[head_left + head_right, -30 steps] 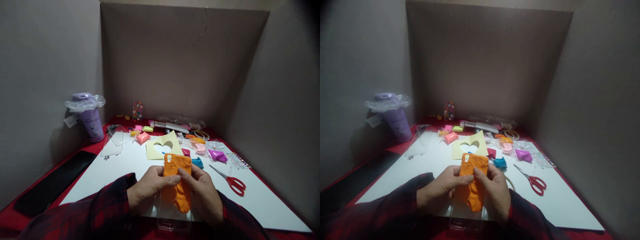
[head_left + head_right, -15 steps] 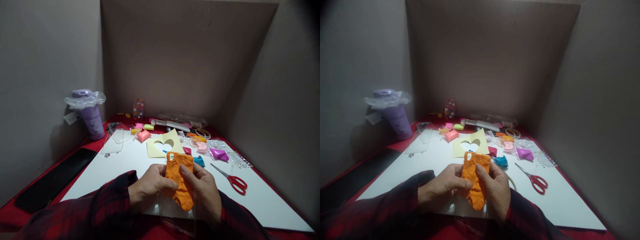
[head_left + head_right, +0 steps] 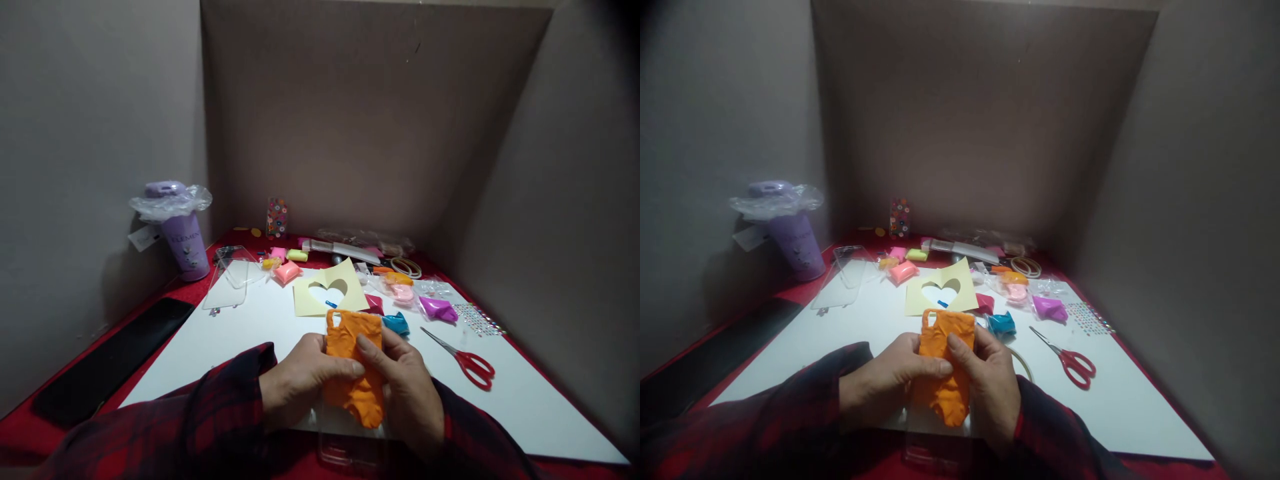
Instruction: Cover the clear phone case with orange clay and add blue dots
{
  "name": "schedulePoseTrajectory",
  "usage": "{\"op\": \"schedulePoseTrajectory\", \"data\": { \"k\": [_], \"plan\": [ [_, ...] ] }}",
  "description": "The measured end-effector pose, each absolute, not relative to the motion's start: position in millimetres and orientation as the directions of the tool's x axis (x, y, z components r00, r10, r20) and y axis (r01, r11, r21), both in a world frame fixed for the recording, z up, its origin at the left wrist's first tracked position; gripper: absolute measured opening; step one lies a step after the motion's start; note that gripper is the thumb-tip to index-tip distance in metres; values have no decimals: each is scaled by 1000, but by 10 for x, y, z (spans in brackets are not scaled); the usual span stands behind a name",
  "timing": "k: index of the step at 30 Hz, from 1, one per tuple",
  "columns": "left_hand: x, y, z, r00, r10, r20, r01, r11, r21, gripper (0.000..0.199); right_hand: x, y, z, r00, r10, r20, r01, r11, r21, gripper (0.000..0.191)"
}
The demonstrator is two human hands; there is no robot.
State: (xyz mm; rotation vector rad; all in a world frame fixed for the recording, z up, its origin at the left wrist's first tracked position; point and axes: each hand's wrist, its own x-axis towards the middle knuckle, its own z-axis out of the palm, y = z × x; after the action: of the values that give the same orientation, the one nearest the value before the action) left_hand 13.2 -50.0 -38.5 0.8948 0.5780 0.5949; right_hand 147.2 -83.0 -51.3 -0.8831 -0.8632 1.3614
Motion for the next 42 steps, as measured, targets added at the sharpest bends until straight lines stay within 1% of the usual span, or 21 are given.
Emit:
{"op": "schedulePoseTrajectory", "data": {
  "k": [5, 11, 13, 16, 18, 20, 22, 26, 32, 38, 40, 42],
  "plan": [
    [141, -494, -380, 686, 696, -211, -202, 460, 864, 29, 1486, -812, -553, 60, 998, 4, -434, 30, -900, 28],
    [137, -498, -358, 712, 681, -172, -221, 450, 866, 41, 1481, -820, -510, 101, 995, -20, -449, 27, -893, 28],
    [135, -506, -362, 728, 667, -160, -237, 463, 854, 41, 1484, -817, -489, 93, 995, -36, -456, 11, -890, 26],
    [132, -513, -378, 762, 636, -122, -277, 490, 826, 34, 1504, -806, -462, 111, 993, -36, -468, 20, -884, 24],
    [135, -509, -384, 764, 634, -122, -275, 491, 827, 29, 1521, -800, -450, 130, 991, -26, -487, 41, -872, 23],
    [141, -500, -381, 736, 656, -168, -237, 482, 843, 29, 1535, -800, -446, 138, 990, -21, -499, 51, -865, 22],
    [152, -495, -367, 707, 673, -217, -193, 479, 857, 25, 1543, -803, -448, 141, 990, -23, -493, 50, -868, 23],
    [169, -502, -332, 692, 678, -248, -168, 486, 858, 19, 1548, -806, -465, 148, 988, -39, -483, 38, -875, 22],
    [155, -505, -354, 726, 649, -225, -159, 477, 864, 22, 1562, -792, -484, 174, 983, -60, -462, 28, -886, 25],
    [112, -490, -425, 762, 622, -180, -180, 471, 863, 22, 1594, -780, -449, 188, 978, -89, -478, 12, -878, 27],
    [105, -489, -431, 772, 614, -166, -194, 476, 858, 26, 1601, -778, -437, 194, 977, -86, -496, 22, -868, 26],
    [105, -489, -427, 774, 604, -188, -172, 486, 857, 32, 1604, -780, -431, 200, 977, -70, -513, 44, -857, 24]
  ]
}}
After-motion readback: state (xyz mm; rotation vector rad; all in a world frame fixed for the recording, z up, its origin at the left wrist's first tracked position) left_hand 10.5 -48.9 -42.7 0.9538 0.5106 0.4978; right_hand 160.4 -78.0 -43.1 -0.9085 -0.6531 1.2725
